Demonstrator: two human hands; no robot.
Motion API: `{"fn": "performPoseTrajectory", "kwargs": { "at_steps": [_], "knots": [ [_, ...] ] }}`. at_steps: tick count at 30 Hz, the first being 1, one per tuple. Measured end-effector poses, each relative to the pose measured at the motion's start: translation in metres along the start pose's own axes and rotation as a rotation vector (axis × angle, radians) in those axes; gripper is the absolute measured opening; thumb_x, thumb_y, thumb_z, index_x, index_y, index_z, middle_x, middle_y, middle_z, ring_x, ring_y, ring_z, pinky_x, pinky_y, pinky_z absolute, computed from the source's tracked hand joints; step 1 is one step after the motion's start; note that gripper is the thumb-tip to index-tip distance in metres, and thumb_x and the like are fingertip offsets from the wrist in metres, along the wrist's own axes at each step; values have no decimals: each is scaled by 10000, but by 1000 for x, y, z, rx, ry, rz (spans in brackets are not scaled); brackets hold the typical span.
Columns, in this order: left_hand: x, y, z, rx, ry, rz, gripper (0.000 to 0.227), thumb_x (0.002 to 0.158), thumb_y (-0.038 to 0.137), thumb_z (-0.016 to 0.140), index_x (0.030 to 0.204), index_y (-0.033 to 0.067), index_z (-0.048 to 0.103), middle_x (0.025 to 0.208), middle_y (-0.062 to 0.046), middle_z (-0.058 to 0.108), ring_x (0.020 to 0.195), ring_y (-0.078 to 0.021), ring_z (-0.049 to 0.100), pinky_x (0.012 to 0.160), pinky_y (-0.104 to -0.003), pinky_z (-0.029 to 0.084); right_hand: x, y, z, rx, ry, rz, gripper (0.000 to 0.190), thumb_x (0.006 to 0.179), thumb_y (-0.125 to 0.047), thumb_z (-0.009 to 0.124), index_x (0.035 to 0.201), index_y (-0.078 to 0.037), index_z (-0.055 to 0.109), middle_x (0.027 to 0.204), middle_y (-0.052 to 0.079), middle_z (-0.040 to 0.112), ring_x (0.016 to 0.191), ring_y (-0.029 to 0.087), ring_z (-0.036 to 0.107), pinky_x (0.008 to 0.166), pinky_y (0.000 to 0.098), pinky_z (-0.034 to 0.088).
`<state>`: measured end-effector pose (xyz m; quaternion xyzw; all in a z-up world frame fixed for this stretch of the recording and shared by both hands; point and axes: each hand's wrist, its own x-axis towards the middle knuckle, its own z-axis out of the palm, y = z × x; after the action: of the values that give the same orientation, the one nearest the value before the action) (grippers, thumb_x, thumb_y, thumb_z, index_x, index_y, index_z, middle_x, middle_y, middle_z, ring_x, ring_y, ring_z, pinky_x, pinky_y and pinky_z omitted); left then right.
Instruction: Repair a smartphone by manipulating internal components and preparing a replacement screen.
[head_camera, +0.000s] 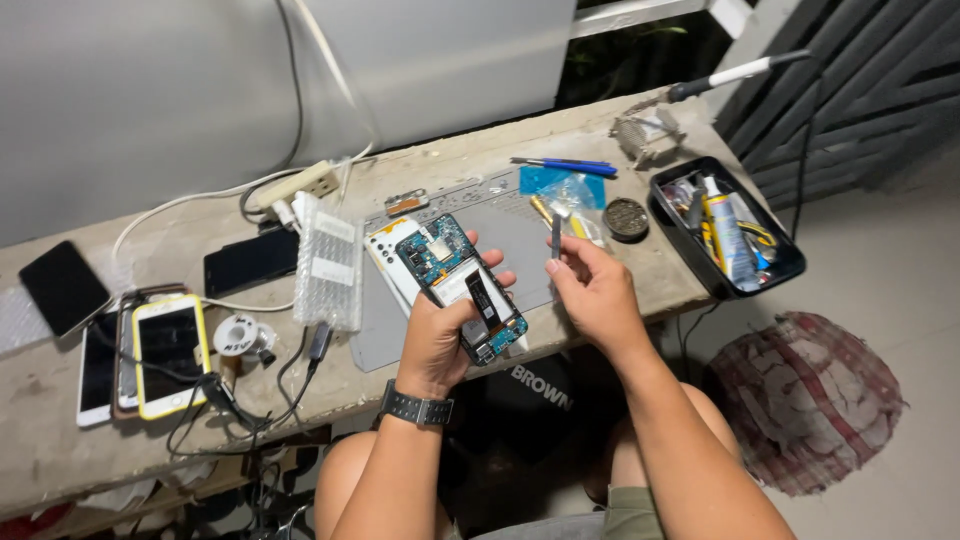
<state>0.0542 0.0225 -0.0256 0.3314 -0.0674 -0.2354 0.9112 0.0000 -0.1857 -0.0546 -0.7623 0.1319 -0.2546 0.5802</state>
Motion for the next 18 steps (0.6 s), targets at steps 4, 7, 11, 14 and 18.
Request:
{"fn": "performPoseTrajectory", "kwargs": {
  "at_steps": [4, 7, 11, 14, 18],
  "knots": [
    [-6, 11, -9, 38, 27, 27, 975, 671, -249, 651, 1608, -16, 509, 1377, -301, 720, 1132, -437, 777, 921, -560, 695, 2, 4, 5, -311, 3, -198, 274, 887, -110, 853, 1159, -141, 863, 801, 68, 737, 673, 187, 718, 585, 313, 603],
    [-4, 13, -18, 60, 45, 41, 965, 688, -241, 693, 1609, -19, 513, 1350, -276, 731, 1130, -422, 779, 932, -552, 696, 2, 4, 10, -534, -34, -192, 231, 859, -230, 860, 1089, -204, 860, 747, 7, 706, 646, 184, 716, 617, 333, 599],
    [3, 11, -28, 81, 34, 82, 942, 690, -234, 729, 1589, -7, 560, 1205, -216, 768, 1092, -410, 795, 912, -551, 705, 4, -7, 23, -702, -106, -166, 279, 883, -274, 815, 1154, -210, 831, 785, 23, 695, 753, 282, 738, 722, 460, 609],
    [3, 17, -18, 134, 9, 84, 884, 671, -216, 743, 1526, -27, 627, 1055, -210, 793, 1001, -374, 817, 858, -523, 712, 11, 3, 30, -806, -144, -161, 315, 909, -310, 785, 1208, -215, 808, 842, 46, 698, 857, 357, 761, 794, 543, 621],
    [18, 10, -22, 241, 68, 110, 711, 637, -147, 837, 1333, -35, 746, 963, -180, 810, 866, -267, 809, 735, -442, 699, 17, -6, 34, -886, -170, -121, 334, 928, -358, 786, 1238, -233, 800, 894, 45, 717, 900, 378, 775, 836, 563, 624]
  ]
}}
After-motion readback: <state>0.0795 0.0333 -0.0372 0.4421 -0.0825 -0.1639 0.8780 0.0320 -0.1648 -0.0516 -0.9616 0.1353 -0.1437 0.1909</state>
